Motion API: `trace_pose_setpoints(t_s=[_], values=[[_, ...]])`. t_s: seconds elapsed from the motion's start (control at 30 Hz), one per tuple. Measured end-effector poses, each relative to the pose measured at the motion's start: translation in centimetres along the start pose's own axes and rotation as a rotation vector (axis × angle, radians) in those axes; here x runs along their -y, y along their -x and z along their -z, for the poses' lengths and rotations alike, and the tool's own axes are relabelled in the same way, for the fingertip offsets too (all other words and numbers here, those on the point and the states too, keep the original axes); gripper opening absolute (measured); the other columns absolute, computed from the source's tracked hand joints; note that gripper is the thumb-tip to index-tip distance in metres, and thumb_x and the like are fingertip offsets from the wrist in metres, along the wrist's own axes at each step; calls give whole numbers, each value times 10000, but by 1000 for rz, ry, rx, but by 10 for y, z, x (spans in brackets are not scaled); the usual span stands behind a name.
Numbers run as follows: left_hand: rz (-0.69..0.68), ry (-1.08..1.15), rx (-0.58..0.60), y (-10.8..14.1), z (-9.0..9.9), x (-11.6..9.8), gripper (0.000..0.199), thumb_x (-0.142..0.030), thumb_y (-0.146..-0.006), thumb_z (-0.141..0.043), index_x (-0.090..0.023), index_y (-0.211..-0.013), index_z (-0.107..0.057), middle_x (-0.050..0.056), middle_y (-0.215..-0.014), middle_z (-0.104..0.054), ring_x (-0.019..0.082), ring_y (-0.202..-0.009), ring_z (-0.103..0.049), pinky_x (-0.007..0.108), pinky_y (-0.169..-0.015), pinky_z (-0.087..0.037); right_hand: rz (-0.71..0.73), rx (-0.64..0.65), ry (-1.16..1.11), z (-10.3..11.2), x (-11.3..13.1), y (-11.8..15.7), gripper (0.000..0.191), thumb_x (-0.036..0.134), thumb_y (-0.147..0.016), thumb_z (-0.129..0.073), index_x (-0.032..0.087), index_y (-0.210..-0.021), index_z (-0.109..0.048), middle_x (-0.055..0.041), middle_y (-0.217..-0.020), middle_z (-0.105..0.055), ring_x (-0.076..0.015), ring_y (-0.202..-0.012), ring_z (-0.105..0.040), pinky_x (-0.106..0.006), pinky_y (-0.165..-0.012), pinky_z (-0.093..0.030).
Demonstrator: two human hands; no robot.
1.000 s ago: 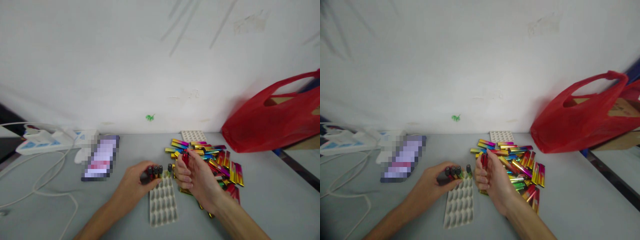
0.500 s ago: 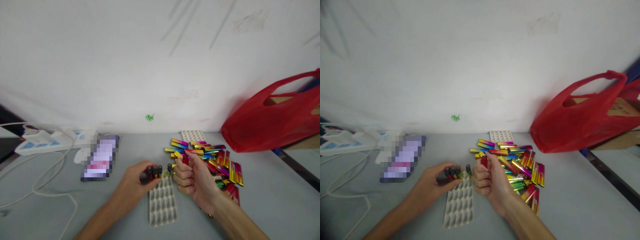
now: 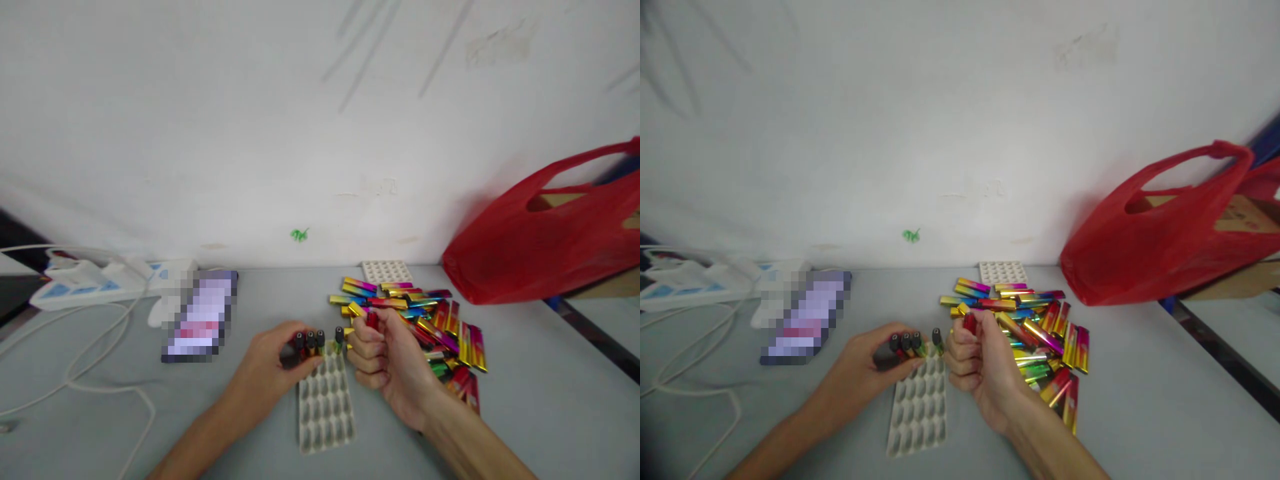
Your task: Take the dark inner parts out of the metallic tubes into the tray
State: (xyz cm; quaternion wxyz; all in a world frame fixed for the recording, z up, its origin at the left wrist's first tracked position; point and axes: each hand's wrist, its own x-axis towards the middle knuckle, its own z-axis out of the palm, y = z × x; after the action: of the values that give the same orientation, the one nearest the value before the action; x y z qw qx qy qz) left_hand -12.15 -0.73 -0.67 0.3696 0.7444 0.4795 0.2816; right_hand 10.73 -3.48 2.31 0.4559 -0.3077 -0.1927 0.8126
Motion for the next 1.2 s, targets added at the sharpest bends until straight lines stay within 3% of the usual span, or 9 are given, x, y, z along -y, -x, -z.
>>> trace_pose_setpoints(t_s=[0.67, 0.93, 1.07, 1.13, 1.2], values=[[1, 12, 1, 0, 0, 0, 186, -347, -876, -830, -240, -1026, -808, 10, -954, -830, 233, -868, -758, 293, -803, -559, -60, -27, 55, -1, 0, -1, 573, 569, -825, -788, 255, -664, -337, 139, -582, -182, -64, -508, -50, -207, -424, -55], [-8, -6, 3, 0, 0, 1, 172, -363, -886, -822, -246, -1010, -802, 4, -932, -824, 227, -848, -750, 281, -775, -556, -25, -24, 69, 1, -1, 0, 483, 491, -891, -729, 259, -692, -354, 133, -594, -187, -84, -523, -54, -218, -438, -63], [-1, 6, -3, 0, 0, 0, 171, -354, -878, -825, -242, -1006, -805, 1, -935, -823, 225, -849, -753, 280, -774, -555, -8, -41, 69, 1, -3, -2, 532, 597, -897, -792, 243, -726, -433, 124, -618, -226, -93, -544, -65, -223, -448, -74], [2, 15, -3, -1, 0, 0, 173, -353, -877, -825, -238, -1005, -808, 2, -936, -823, 226, -851, -757, 282, -778, -556, 64, -92, 77, -1, -4, -3, 536, 675, -878, -823, 235, -793, -529, 113, -633, -277, -100, -549, -102, -224, -456, -109], [5, 17, 1, -1, 0, -1, 165, -348, -878, -823, -238, -1001, -810, 4, -938, -825, 227, -856, -758, 284, -786, -557, 238, -155, 106, -6, -4, -5, 512, 712, -878, -826, 239, -901, -630, 86, -669, -362, -114, -562, -212, -225, -490, -234]])
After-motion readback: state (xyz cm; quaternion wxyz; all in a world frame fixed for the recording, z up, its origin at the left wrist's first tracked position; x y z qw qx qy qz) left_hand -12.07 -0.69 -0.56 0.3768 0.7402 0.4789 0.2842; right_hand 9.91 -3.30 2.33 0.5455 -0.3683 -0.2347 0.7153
